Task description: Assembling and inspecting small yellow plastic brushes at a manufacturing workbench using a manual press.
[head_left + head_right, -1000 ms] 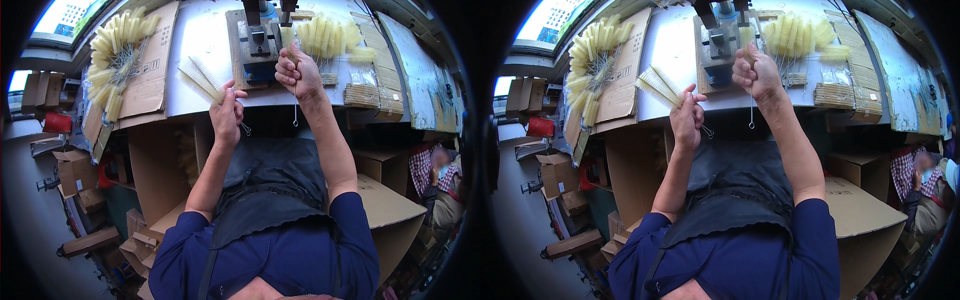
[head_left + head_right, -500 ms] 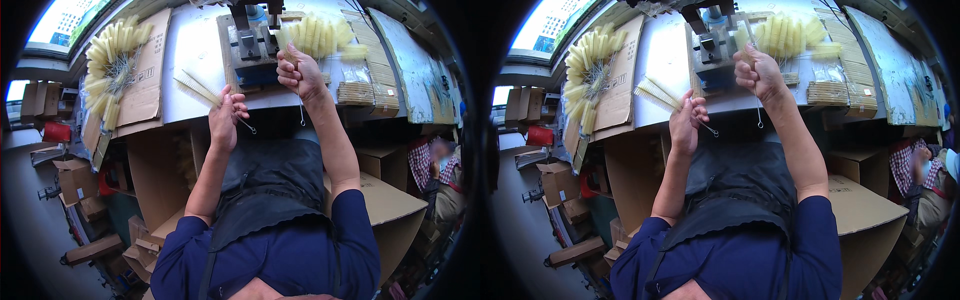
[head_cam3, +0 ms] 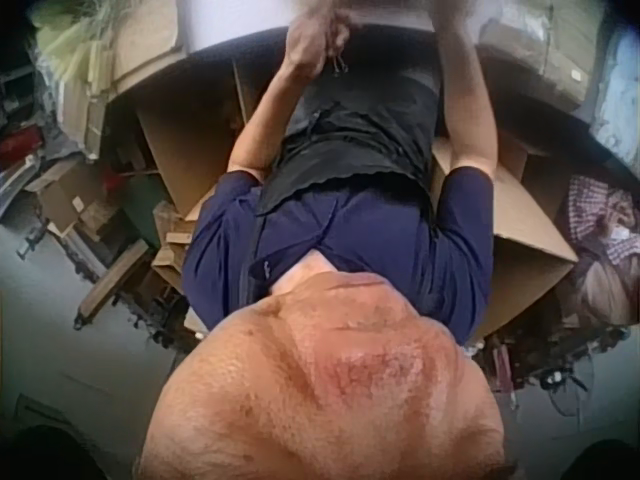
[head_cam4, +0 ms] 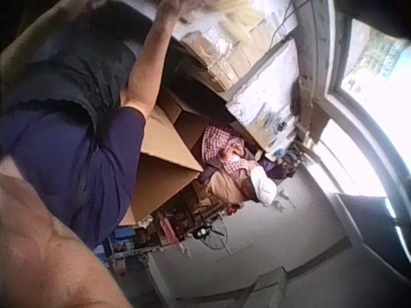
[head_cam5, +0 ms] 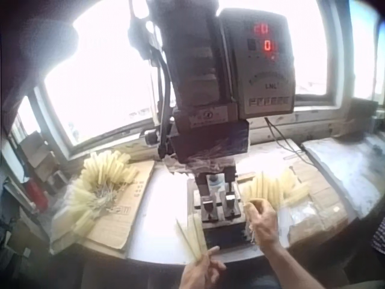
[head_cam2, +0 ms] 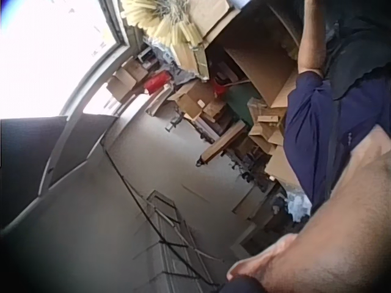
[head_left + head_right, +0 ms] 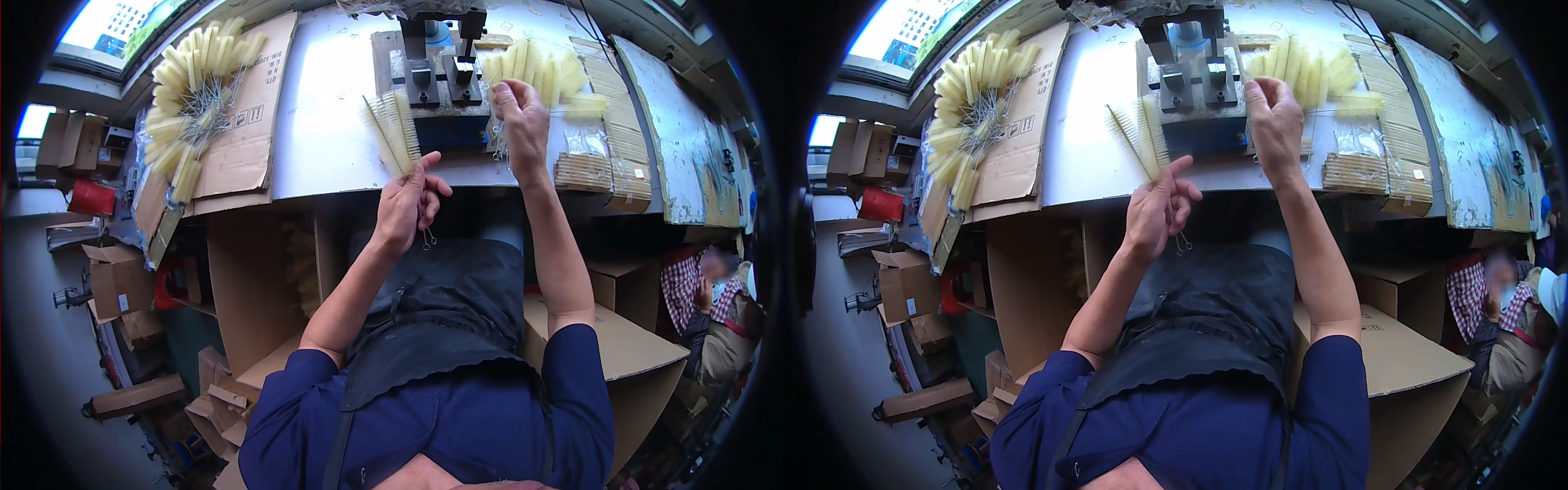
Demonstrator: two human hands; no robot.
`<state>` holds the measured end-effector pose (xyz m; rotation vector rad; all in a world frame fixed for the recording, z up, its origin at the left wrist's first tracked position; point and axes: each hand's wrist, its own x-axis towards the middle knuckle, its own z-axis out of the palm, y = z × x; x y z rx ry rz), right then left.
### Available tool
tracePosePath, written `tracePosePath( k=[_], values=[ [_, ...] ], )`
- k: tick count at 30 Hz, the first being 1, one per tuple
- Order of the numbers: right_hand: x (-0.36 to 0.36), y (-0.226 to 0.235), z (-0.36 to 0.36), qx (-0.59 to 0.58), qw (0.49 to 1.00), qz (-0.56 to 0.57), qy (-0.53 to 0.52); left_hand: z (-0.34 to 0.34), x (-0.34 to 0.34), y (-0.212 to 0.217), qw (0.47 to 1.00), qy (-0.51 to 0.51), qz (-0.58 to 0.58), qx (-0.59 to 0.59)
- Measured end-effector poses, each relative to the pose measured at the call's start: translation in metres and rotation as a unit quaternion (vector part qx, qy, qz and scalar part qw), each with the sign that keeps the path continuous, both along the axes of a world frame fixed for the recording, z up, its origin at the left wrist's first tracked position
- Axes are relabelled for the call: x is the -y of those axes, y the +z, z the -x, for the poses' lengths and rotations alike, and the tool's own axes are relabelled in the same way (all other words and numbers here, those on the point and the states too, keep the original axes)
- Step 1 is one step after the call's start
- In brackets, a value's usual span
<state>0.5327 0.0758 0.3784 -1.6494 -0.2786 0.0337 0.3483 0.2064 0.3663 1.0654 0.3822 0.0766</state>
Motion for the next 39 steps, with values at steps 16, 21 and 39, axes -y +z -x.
tracePosePath(
  k=[16, 21, 39],
  values=[
    [-0.068, 0.003, 0.045, -0.351, 0.879, -0.233, 0.224, 0.023, -0.009, 0.008, 0.991, 0.129, -0.029, 0.021],
    [-0.077, 0.010, 0.037, -0.391, 0.867, -0.225, 0.212, 0.020, -0.019, 0.009, 0.991, 0.128, -0.031, 0.021],
    [-0.101, 0.033, 0.048, -0.484, 0.785, -0.275, 0.273, 0.020, -0.037, 0.001, 0.985, 0.165, -0.036, 0.045]
  ],
)
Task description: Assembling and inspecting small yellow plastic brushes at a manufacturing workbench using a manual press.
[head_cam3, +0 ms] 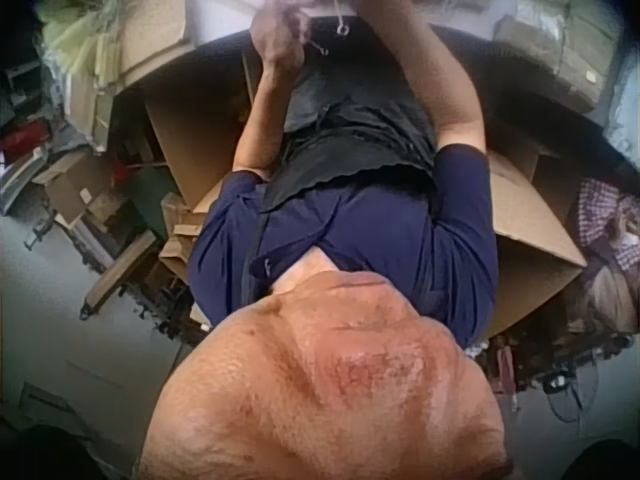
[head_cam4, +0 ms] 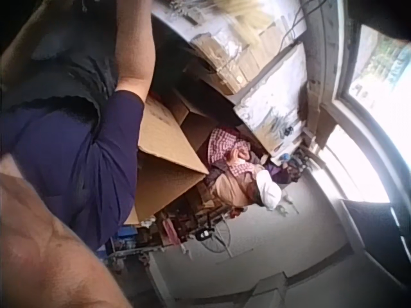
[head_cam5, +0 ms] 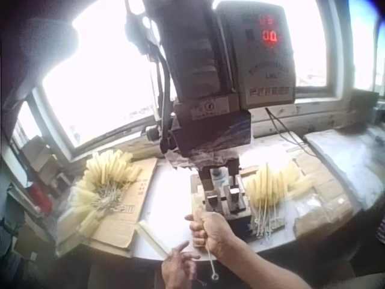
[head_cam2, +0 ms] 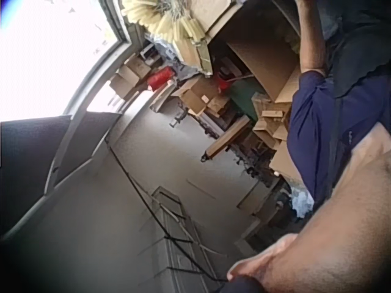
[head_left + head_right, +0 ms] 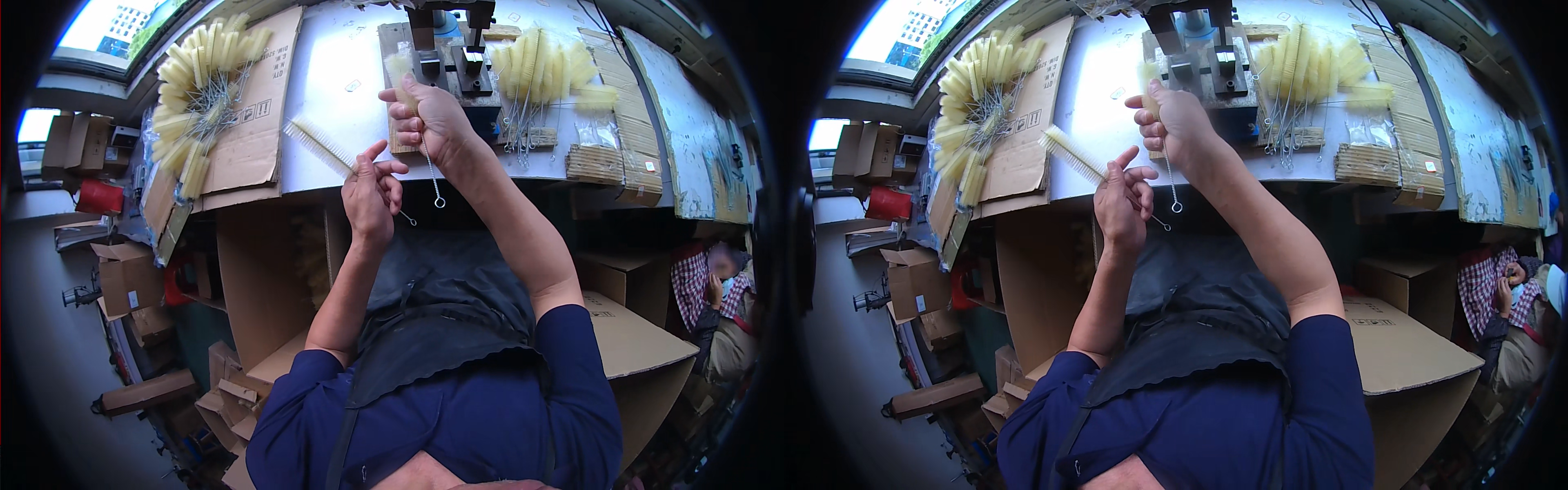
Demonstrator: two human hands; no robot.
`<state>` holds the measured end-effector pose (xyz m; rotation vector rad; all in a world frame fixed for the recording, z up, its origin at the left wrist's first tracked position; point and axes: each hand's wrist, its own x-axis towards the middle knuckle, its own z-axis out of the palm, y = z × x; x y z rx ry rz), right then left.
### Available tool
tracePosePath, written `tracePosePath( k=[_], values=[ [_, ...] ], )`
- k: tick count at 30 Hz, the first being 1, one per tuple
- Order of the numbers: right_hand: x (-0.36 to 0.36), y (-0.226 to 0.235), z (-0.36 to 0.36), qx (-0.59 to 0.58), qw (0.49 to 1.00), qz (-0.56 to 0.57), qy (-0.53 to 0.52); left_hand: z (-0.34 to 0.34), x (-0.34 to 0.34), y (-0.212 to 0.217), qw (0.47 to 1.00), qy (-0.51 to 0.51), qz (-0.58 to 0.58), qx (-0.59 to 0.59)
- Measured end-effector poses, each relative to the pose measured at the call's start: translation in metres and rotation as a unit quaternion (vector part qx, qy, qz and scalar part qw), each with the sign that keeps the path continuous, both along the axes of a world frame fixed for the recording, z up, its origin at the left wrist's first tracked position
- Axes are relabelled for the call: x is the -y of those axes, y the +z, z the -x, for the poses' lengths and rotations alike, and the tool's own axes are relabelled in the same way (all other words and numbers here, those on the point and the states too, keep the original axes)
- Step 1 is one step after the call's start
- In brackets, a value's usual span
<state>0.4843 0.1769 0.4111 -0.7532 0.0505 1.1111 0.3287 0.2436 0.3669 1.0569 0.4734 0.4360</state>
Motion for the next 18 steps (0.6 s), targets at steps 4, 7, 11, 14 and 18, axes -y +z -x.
tracePosePath(
  k=[4, 7, 11, 14, 18],
  values=[
    [0.017, -0.005, 0.011, 0.054, 0.996, 0.016, -0.066, 0.000, 0.000, -0.004, 0.999, 0.019, -0.003, -0.045],
    [0.047, -0.020, 0.000, 0.086, 0.985, 0.036, -0.142, -0.003, 0.002, -0.006, 0.998, 0.023, 0.002, -0.057],
    [0.066, -0.030, -0.014, 0.127, 0.973, 0.077, -0.178, -0.005, 0.005, -0.007, 0.998, 0.023, 0.001, -0.060],
    [0.069, -0.033, -0.020, 0.130, 0.974, 0.071, -0.169, -0.007, 0.009, -0.008, 0.998, 0.008, 0.017, -0.056],
    [0.070, -0.028, -0.024, 0.132, 0.973, 0.084, -0.168, -0.008, 0.011, -0.007, 0.998, 0.001, 0.024, -0.059]
  ],
)
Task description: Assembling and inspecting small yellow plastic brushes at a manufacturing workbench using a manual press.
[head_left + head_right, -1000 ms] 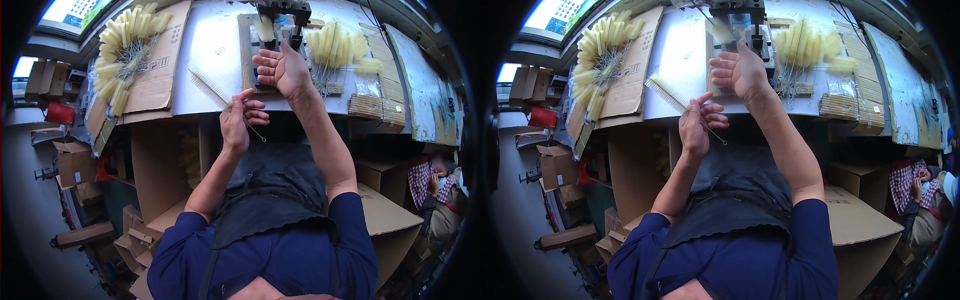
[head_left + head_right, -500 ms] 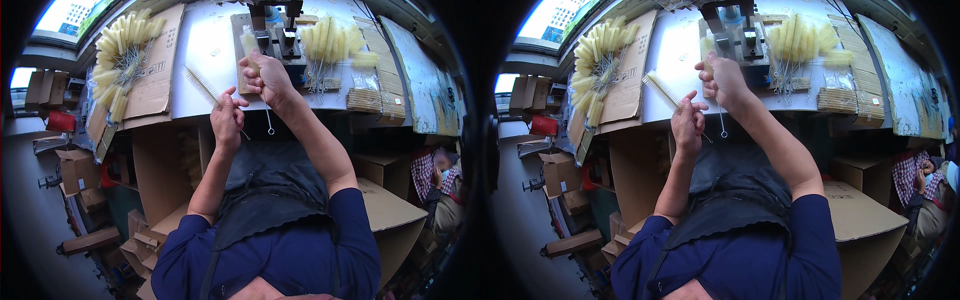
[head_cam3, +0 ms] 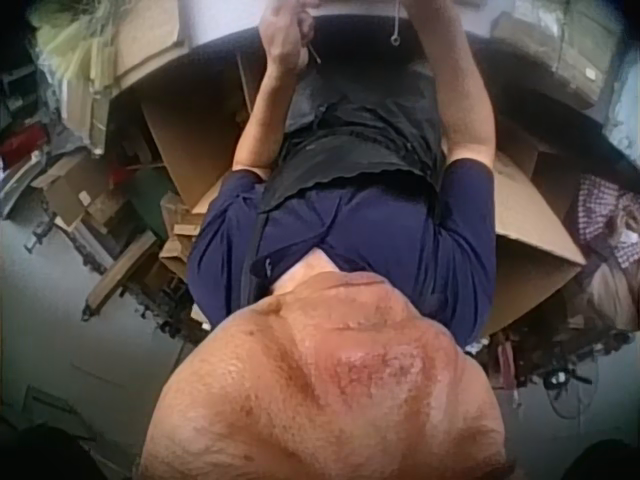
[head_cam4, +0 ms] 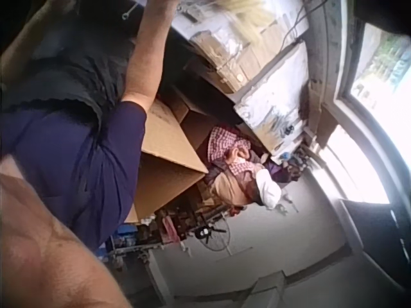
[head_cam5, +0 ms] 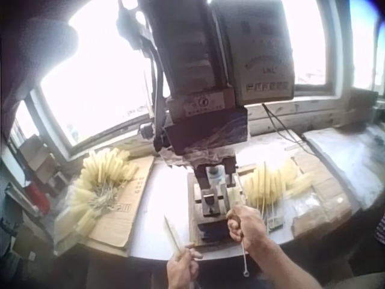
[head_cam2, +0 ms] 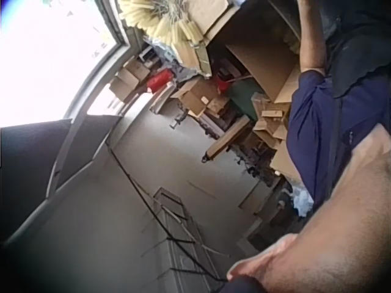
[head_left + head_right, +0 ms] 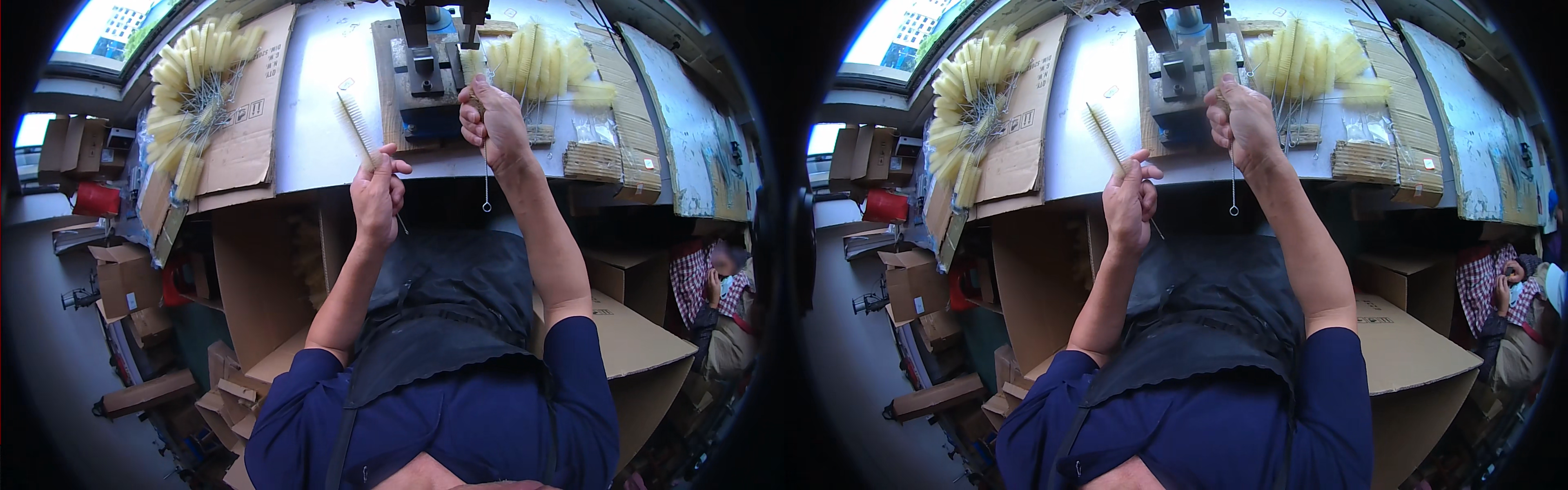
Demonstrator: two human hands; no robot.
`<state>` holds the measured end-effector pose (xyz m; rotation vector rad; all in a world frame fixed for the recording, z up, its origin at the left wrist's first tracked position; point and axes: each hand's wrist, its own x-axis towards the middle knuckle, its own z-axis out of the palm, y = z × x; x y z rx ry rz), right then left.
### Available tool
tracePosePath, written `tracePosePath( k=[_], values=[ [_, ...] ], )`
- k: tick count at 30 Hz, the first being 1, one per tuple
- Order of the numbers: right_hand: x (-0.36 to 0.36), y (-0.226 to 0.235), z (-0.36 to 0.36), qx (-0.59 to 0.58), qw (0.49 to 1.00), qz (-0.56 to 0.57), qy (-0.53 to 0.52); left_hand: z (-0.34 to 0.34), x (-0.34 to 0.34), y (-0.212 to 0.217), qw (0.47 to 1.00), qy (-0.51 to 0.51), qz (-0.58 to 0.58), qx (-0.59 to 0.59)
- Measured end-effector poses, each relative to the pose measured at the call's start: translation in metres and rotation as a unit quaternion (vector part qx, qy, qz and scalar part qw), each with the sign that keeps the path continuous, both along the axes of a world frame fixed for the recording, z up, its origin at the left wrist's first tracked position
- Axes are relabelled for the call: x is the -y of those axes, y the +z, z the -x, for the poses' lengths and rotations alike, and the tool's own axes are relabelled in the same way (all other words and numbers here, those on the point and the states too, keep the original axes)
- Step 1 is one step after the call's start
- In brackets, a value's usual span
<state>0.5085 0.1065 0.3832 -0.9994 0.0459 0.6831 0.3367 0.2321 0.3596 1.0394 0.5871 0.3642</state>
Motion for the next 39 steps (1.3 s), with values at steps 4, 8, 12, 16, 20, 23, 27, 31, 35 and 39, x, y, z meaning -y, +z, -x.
tracePosePath(
  k=[4, 8, 12, 16, 20, 23, 27, 31, 35, 39],
  values=[
    [0.004, 0.004, -0.009, -0.011, 0.999, -0.022, 0.037, 0.000, -0.001, 0.001, 1.000, 0.000, 0.001, -0.001],
    [0.008, 0.009, -0.008, -0.010, 0.999, -0.003, 0.051, -0.002, 0.000, 0.000, 1.000, -0.002, -0.005, 0.013],
    [0.022, 0.011, -0.019, -0.011, 0.998, -0.005, 0.057, -0.004, 0.003, 0.003, 1.000, -0.011, -0.004, -0.004],
    [0.048, -0.001, -0.075, 0.127, 0.982, 0.121, 0.064, -0.006, 0.012, 0.003, 0.997, -0.071, 0.009, 0.010],
    [0.040, 0.004, -0.068, 0.418, 0.795, 0.369, -0.241, -0.011, 0.018, 0.009, 0.993, -0.106, 0.052, 0.013],
    [0.029, 0.009, -0.012, 0.409, 0.858, 0.281, -0.132, -0.018, 0.023, 0.010, 0.987, -0.146, 0.061, -0.011],
    [-0.003, 0.012, 0.041, 0.250, 0.915, 0.250, 0.195, -0.024, 0.025, 0.021, 0.963, -0.254, 0.013, -0.089],
    [-0.030, -0.015, 0.040, 0.242, 0.944, 0.147, 0.169, -0.021, 0.022, 0.017, 0.965, -0.251, -0.059, -0.057],
    [-0.036, 0.000, 0.027, 0.115, 0.980, 0.096, 0.128, -0.008, 0.018, 0.026, 0.979, -0.187, -0.074, -0.012],
    [-0.040, 0.006, 0.020, 0.032, 0.993, 0.043, 0.104, 0.001, 0.010, 0.023, 0.986, -0.156, -0.057, 0.006]
  ],
)
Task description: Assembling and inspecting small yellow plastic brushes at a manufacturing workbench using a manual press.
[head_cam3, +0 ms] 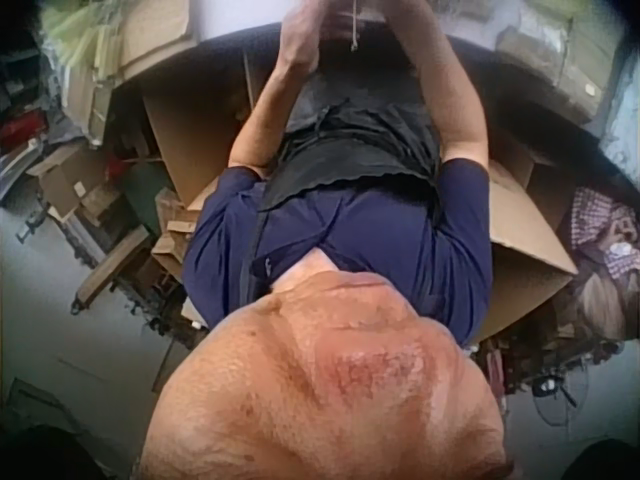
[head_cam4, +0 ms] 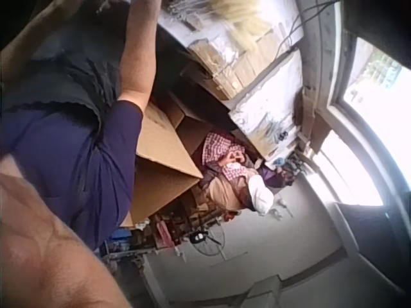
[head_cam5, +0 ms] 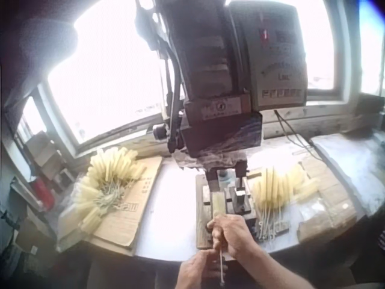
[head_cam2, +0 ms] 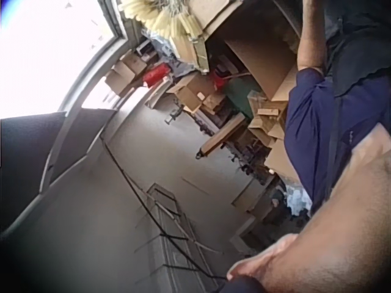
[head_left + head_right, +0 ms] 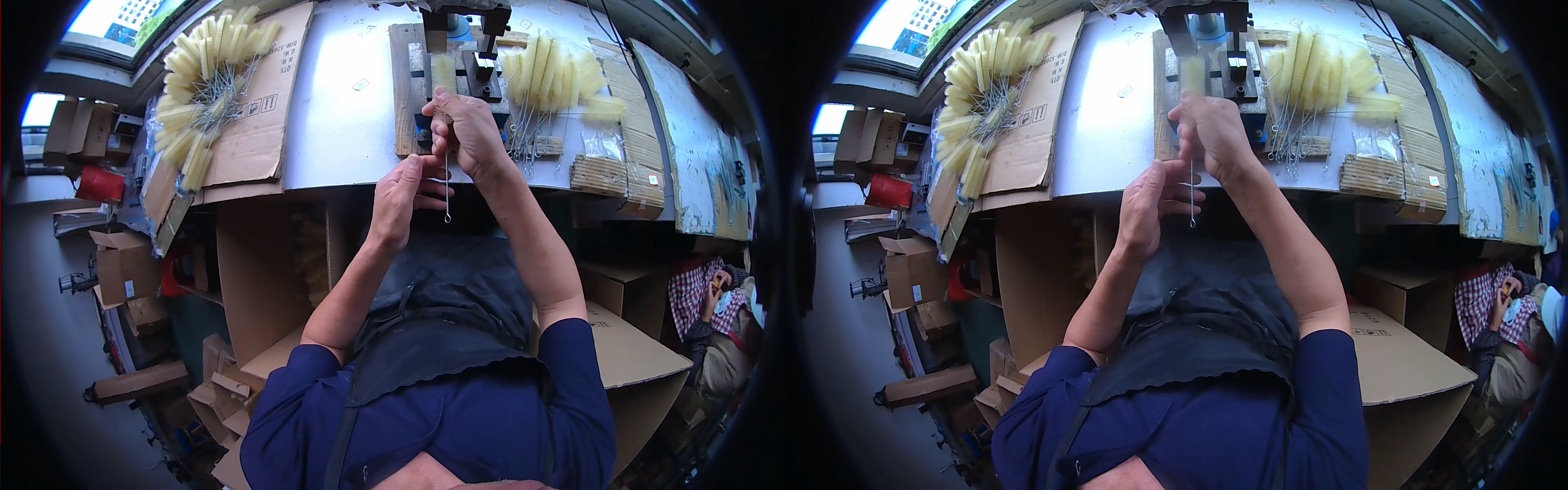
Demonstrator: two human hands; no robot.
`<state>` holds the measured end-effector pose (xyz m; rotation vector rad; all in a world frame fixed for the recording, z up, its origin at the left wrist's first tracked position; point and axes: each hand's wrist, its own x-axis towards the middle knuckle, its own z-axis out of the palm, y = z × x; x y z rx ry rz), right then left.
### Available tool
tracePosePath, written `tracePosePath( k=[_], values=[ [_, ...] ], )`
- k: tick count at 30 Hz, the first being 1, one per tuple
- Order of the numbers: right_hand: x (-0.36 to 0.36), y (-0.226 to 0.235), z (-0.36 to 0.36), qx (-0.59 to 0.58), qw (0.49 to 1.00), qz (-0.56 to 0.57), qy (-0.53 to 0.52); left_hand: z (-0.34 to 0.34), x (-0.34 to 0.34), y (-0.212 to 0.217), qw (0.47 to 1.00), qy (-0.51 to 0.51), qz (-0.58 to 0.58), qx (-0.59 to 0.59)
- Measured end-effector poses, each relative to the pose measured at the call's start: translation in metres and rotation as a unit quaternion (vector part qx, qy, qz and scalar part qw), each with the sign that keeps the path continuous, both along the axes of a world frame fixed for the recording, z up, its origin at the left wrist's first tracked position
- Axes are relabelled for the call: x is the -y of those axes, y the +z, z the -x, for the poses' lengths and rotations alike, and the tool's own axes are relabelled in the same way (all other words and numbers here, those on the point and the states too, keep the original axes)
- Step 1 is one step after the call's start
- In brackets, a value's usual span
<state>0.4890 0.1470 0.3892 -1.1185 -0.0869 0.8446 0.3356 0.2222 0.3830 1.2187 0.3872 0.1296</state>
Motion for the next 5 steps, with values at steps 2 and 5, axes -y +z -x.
tracePosePath(
  k=[2, 5],
  values=[
    [0.000, 0.003, -0.006, -0.020, 1.000, -0.005, 0.006, 0.001, -0.002, -0.002, 1.000, 0.000, 0.001, -0.007],
    [-0.002, 0.011, -0.014, -0.097, 0.993, -0.049, 0.042, 0.000, -0.002, -0.003, 1.000, 0.013, 0.013, -0.017]
  ],
)
